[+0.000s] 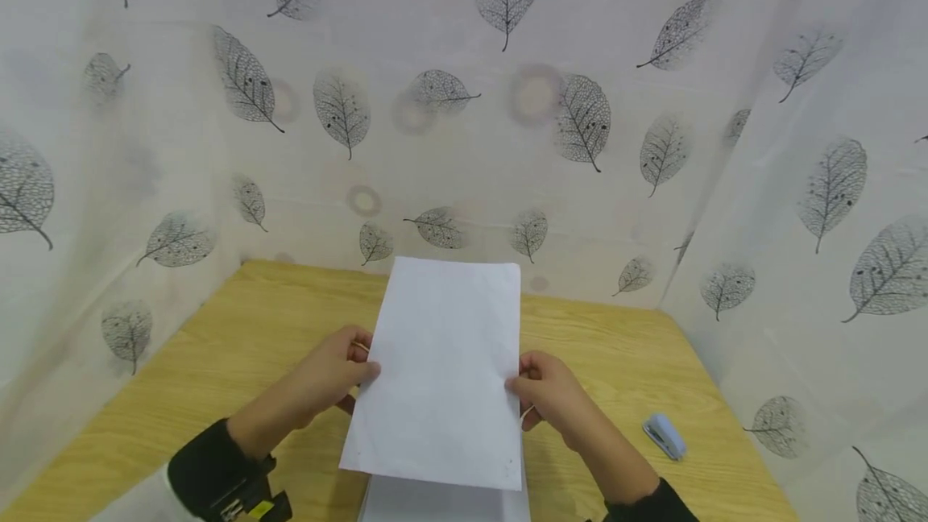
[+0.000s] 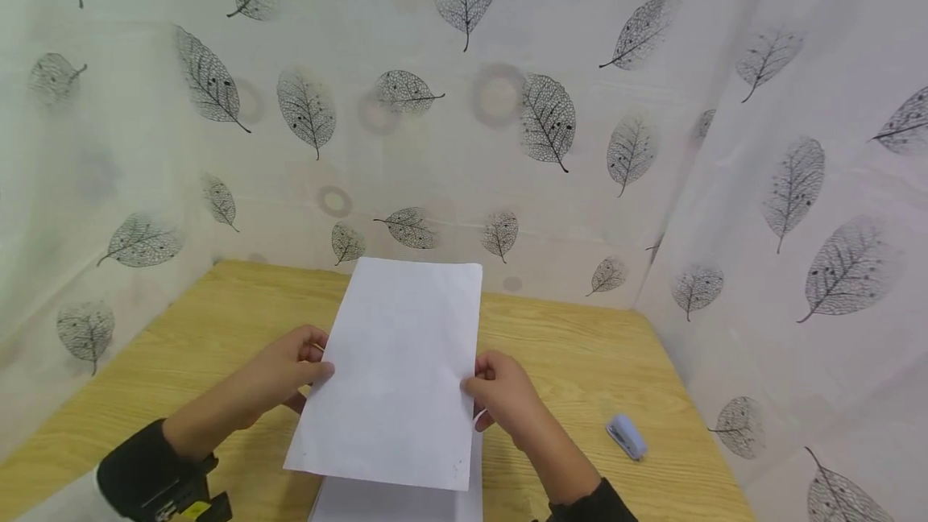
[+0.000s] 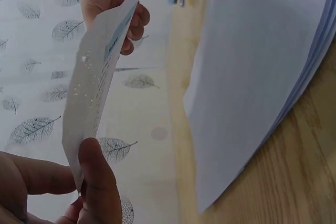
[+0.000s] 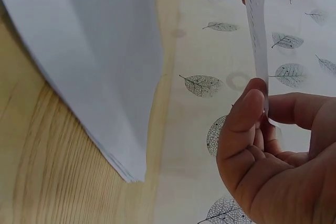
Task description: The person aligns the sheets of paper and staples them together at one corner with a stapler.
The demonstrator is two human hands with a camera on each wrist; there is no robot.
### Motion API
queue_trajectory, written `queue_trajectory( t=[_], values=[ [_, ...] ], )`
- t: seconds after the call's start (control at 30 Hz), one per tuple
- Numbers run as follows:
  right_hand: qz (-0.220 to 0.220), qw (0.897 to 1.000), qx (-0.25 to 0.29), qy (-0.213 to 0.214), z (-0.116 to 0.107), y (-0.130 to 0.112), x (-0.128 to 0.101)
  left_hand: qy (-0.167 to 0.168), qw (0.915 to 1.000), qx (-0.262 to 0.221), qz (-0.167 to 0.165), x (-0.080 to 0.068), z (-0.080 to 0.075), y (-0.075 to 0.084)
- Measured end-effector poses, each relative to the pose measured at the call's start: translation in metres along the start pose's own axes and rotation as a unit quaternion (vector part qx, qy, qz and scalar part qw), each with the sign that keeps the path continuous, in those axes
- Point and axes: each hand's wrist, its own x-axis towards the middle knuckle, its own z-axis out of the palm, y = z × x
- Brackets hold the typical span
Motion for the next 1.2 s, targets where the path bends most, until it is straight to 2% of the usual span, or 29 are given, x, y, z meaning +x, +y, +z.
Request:
queue_trajectory(
  t=[0.17, 0.4, 0.57, 0.73, 0.87, 1.0, 1.1, 1.2],
  values=[
    [0.005, 1.000, -0.021, -0.009, -0.005, 0.007, -0.011, -0.004, 0.9999, -0.011, 0.001, -0.005, 0.013, -0.006],
    [0.012, 0.998, -0.052, -0.036, -0.011, 0.023, -0.025, -0.014, 0.9998, 0.015, -0.003, -0.009, 0.029, -0.022],
    [0.012, 0.996, -0.078, -0.046, -0.008, 0.040, -0.028, -0.034, 0.9980, 0.053, 0.007, -0.012, 0.040, -0.034],
    [0.009, 0.992, -0.110, -0.060, -0.004, 0.051, -0.029, -0.041, 0.9950, 0.091, -0.011, -0.013, 0.045, -0.038],
    [0.005, 0.987, -0.145, -0.066, -0.002, 0.056, -0.031, -0.039, 0.9893, 0.139, -0.017, -0.012, 0.049, -0.041],
    [-0.009, 0.982, -0.183, -0.056, 0.001, 0.062, -0.031, -0.032, 0.9826, 0.183, 0.000, -0.013, 0.053, -0.044],
    [-0.004, 0.979, -0.195, -0.052, 0.004, 0.065, -0.032, -0.032, 0.9789, 0.202, 0.006, -0.014, 0.056, -0.045],
    [0.015, 0.978, -0.199, -0.056, 0.007, 0.065, -0.034, -0.042, 0.9776, 0.206, -0.002, -0.014, 0.057, -0.048]
  ],
)
